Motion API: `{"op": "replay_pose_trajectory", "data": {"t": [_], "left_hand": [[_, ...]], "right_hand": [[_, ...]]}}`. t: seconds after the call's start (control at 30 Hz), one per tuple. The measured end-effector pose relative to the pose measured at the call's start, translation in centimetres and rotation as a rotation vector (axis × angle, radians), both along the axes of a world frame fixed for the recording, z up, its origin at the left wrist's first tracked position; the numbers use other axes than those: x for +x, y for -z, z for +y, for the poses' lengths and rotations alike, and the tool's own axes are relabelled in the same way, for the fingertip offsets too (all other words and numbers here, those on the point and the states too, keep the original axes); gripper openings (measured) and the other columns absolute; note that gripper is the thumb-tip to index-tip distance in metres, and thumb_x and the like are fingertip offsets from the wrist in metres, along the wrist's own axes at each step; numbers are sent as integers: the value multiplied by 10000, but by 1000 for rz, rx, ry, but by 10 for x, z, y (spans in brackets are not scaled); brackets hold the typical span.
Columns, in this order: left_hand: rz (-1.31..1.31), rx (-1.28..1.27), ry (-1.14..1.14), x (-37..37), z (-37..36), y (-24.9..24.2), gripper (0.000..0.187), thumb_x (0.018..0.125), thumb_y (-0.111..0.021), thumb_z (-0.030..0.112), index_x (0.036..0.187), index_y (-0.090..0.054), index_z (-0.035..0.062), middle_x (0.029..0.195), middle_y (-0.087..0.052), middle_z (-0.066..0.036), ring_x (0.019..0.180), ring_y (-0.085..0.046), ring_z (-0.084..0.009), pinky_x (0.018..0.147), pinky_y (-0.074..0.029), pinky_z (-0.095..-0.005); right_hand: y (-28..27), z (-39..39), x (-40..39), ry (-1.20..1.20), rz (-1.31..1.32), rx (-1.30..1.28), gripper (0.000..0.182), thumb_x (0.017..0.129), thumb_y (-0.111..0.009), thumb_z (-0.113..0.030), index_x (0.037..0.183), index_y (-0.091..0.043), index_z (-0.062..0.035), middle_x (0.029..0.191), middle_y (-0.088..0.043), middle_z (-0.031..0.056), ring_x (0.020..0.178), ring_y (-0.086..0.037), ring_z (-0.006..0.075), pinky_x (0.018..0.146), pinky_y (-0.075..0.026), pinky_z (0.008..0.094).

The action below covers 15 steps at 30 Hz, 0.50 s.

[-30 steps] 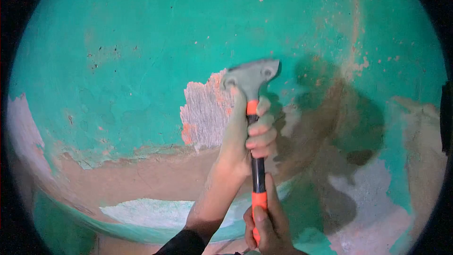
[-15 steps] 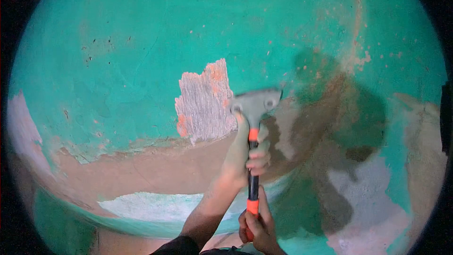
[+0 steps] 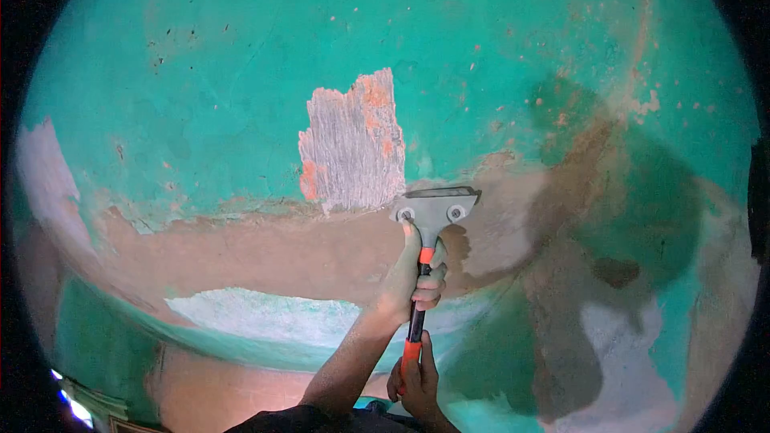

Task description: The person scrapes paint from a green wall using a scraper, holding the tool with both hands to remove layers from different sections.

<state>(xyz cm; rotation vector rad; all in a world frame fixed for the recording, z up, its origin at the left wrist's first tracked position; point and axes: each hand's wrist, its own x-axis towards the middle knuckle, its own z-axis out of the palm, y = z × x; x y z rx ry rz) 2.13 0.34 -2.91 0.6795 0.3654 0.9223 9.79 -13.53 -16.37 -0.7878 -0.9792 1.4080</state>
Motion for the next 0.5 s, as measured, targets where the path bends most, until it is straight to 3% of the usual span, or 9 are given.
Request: {"op": "replay_pose_trajectory", "data": {"t": [0.27, 0.37, 0.5], "left_hand": [[29, 17, -91, 10, -3, 5, 653, 871, -178, 758, 727, -389, 157, 473, -229, 79, 321, -168, -35, 276, -169, -207], [24, 27, -100, 12, -5, -8, 655, 874, -174, 753, 721, -383, 152, 474, -233, 78, 321, -169, -35, 273, -170, -210], [57, -11, -131, 11, -4, -1, 663, 867, -165, 761, 719, -378, 150, 472, -222, 79, 322, -161, -37, 274, -170, -209]], "right_hand": [[-8, -3, 5, 63, -50, -30, 599, 992, -440, -113, 1510, -141, -125, 595, -401, -30, 459, -393, 49, 419, -338, 216], [0, 3, 8, 46, -128, 63, 591, 1017, -380, -153, 1506, -59, -67, 597, -416, 6, 433, -379, 76, 393, -355, 242], [-2, 1, 8, 34, -130, 9, 593, 1013, -382, -134, 1507, -60, -65, 594, -417, -2, 435, -377, 58, 398, -340, 223]]}}
